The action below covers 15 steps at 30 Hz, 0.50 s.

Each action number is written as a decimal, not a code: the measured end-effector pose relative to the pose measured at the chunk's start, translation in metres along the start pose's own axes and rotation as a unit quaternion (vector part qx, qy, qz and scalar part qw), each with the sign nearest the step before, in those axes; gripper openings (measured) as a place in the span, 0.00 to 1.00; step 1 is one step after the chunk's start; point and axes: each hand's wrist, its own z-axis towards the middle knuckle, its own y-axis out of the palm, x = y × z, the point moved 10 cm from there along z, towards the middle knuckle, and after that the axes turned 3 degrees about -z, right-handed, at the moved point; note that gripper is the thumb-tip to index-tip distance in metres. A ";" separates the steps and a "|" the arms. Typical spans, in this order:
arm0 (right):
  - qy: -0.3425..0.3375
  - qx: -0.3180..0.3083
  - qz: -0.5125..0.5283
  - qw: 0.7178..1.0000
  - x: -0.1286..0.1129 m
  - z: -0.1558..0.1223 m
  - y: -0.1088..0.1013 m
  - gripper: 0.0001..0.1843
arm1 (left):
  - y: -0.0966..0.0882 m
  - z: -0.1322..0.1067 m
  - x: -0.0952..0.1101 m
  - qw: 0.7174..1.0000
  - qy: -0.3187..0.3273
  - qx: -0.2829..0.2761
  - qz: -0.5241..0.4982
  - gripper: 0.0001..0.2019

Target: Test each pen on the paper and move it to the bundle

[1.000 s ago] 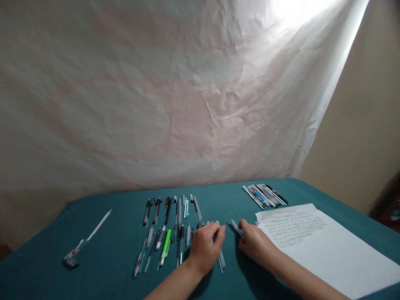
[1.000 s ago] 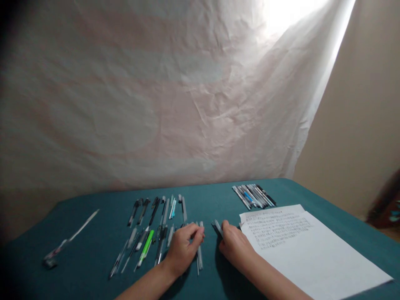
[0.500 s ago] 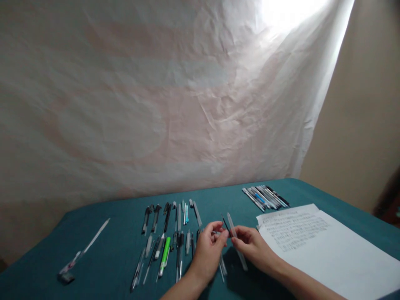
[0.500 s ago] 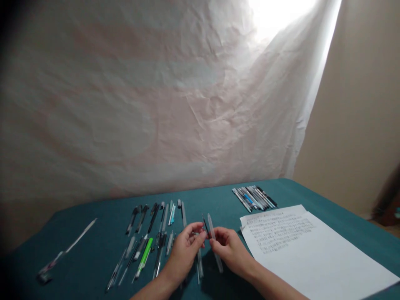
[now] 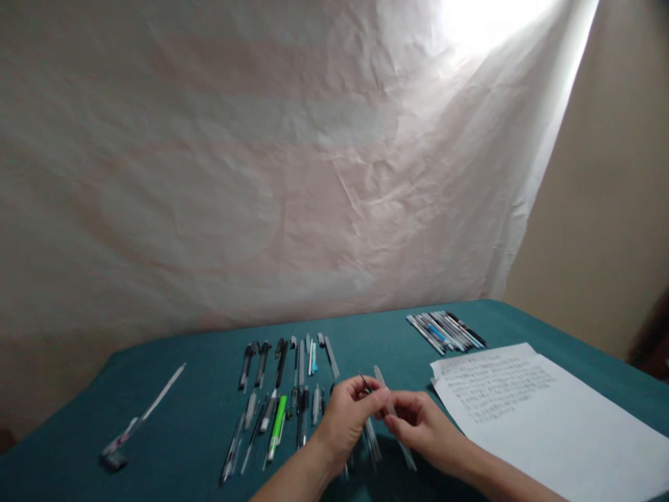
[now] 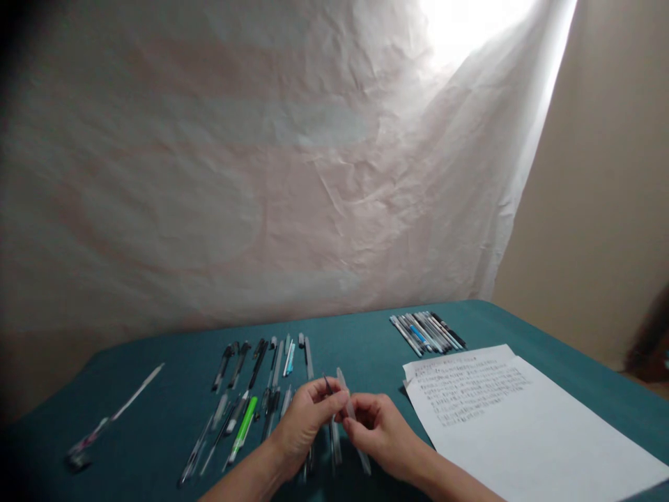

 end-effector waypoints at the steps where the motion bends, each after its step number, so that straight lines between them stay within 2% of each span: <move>1: 0.006 -0.004 0.002 1.000 0.002 0.000 0.001 0.10 | -0.003 0.002 0.004 1.000 0.013 0.007 -0.015 0.13; 3: 0.022 -0.017 0.006 1.000 0.006 -0.001 0.003 0.09 | -0.020 0.007 0.013 0.997 0.035 0.051 -0.054 0.12; 7: 0.044 -0.022 -0.009 0.999 0.012 -0.002 0.003 0.07 | -0.067 0.015 0.024 0.971 0.084 0.168 -0.148 0.12; 10: 0.043 -0.009 -0.031 0.999 0.014 -0.001 -0.001 0.07 | -0.096 0.018 0.021 0.947 0.111 0.224 -0.202 0.09; 12: 0.045 0.003 -0.045 0.998 0.017 -0.001 -0.006 0.08 | -0.107 0.019 0.012 0.936 0.109 0.251 -0.221 0.06; 15: 0.052 0.017 -0.059 0.997 0.022 0.000 -0.011 0.10 | -0.113 0.019 0.003 0.931 0.102 0.265 -0.230 0.04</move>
